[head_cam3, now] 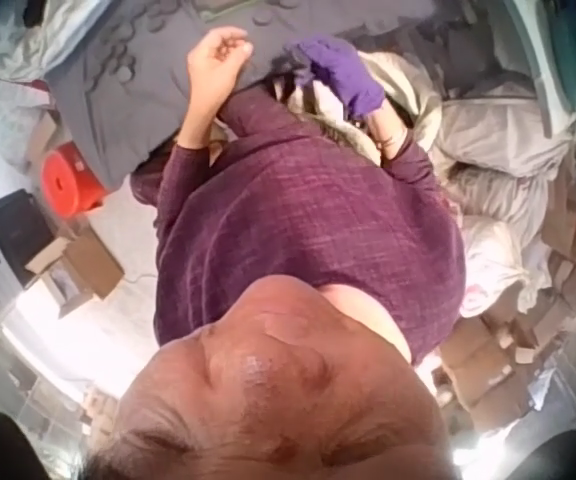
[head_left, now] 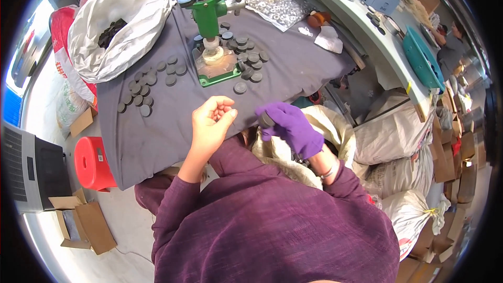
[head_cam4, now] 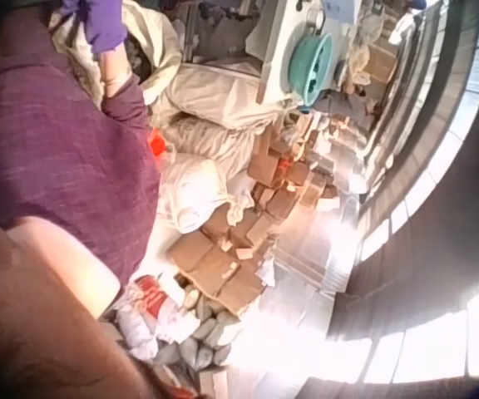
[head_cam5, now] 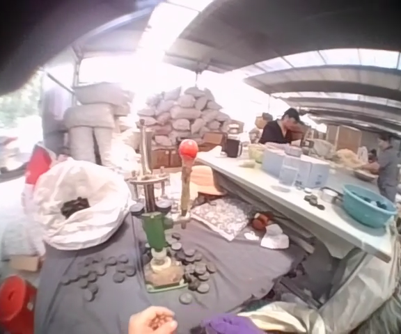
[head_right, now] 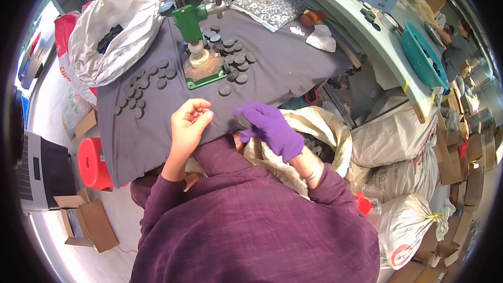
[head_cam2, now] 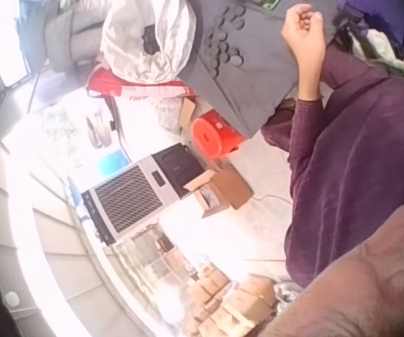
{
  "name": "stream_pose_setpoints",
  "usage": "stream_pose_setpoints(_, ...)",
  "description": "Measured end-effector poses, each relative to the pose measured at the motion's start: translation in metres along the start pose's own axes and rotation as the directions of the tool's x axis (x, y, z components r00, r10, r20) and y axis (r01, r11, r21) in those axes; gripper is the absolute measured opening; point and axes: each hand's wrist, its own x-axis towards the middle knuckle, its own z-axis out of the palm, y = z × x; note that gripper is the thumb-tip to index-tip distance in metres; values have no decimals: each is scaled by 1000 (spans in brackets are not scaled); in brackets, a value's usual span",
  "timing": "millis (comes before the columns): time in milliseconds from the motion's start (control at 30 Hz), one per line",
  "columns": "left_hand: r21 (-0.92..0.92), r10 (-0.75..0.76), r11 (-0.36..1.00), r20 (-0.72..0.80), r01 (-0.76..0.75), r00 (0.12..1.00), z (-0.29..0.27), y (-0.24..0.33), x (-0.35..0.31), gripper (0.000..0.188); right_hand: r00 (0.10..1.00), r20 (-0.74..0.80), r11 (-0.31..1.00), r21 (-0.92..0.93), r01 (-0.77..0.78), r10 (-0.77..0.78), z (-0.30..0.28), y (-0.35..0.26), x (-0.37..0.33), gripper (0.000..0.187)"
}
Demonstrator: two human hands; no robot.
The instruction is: The person assembles small circular plastic or rubber parts using a manual press machine.
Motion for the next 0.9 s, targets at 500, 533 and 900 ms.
stream_pose_setpoints(500,777,376,450,282,-440,883,25,-42,47,41,811,81,337,-882,329,-580,-55,-62,88,29)
stream_pose_setpoints(533,777,364,449,292,-442,884,28,-42,50,40,753,195,209,-890,405,-629,-58,-70,115,29)
stream_pose_setpoints(900,758,360,467,307,-455,881,40,-43,51,36,751,578,-165,-814,557,-320,-86,-68,344,28)
